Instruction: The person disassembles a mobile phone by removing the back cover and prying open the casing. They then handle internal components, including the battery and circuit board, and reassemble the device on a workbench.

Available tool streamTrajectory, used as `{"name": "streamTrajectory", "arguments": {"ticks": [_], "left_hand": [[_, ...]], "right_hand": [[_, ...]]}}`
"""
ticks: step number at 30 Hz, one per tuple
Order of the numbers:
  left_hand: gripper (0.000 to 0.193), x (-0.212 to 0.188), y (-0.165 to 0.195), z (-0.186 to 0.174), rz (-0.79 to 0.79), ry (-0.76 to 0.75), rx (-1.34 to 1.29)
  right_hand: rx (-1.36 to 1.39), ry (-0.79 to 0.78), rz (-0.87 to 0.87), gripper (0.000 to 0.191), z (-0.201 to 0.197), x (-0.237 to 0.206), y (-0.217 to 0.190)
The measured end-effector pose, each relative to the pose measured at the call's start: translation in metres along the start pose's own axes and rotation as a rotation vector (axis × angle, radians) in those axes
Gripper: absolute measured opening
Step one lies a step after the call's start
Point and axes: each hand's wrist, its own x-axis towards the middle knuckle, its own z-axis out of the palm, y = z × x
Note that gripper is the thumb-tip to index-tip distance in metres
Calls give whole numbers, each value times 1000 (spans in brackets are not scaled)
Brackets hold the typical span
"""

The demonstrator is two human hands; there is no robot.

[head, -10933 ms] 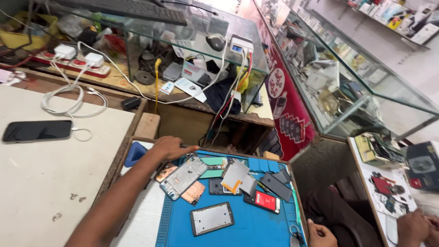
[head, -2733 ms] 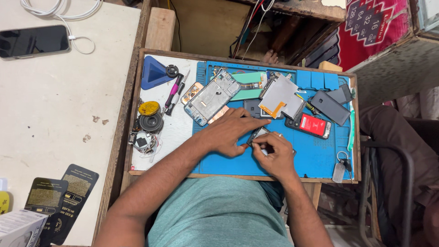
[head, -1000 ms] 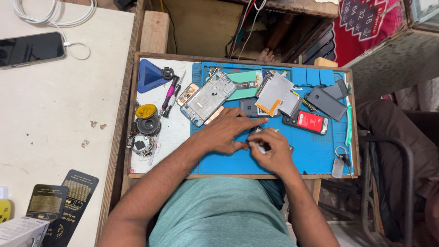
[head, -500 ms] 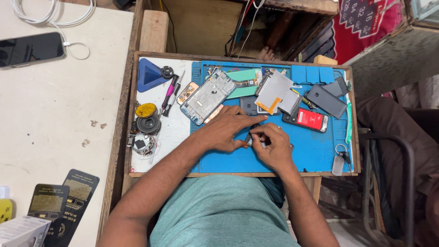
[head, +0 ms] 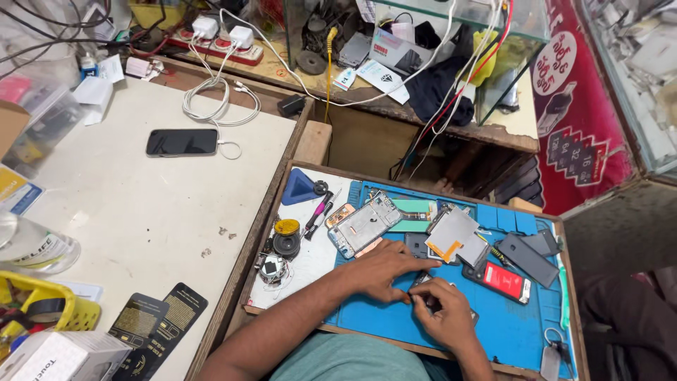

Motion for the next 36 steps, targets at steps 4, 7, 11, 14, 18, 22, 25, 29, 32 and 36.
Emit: {"name": "streamTrajectory", "arguments": {"ticks": [4,7,11,14,18,22,25,29,32,36], "left_hand": [[92,-1,-3,3,9,5,5],[92,0,-2,0,1,-10,5],[92,2,-1,-2,-37,-45,17],[94,2,-2,1,-10,-15,10],[94,2,-2,3,-37,-38,11],[94,3,0,1,-45,-54,5],[93,3,0,0,-38,-46,5],[92,3,1,1,-36,-44,1],[98,3,2,-1,-51,-47,8],[100,6,5,-2,-102,-91,16]], "right_hand": [[-100,92,22,15,7,-2,0],[-93,111,15,13,5,2,-2],[7,4,-11,15,0,3,-4],[-59,27,56,15,4,2,-5],[-102,104,62,15,6,2,-7],[-56,100,51,15,2,2,-10],[-40,52,17,13,0,1,-9],[-32,21,-13,13,1,0,-8],[-71,46,23,13,3,0,-8],[-99,102,60,14,4,2,-9]]}}
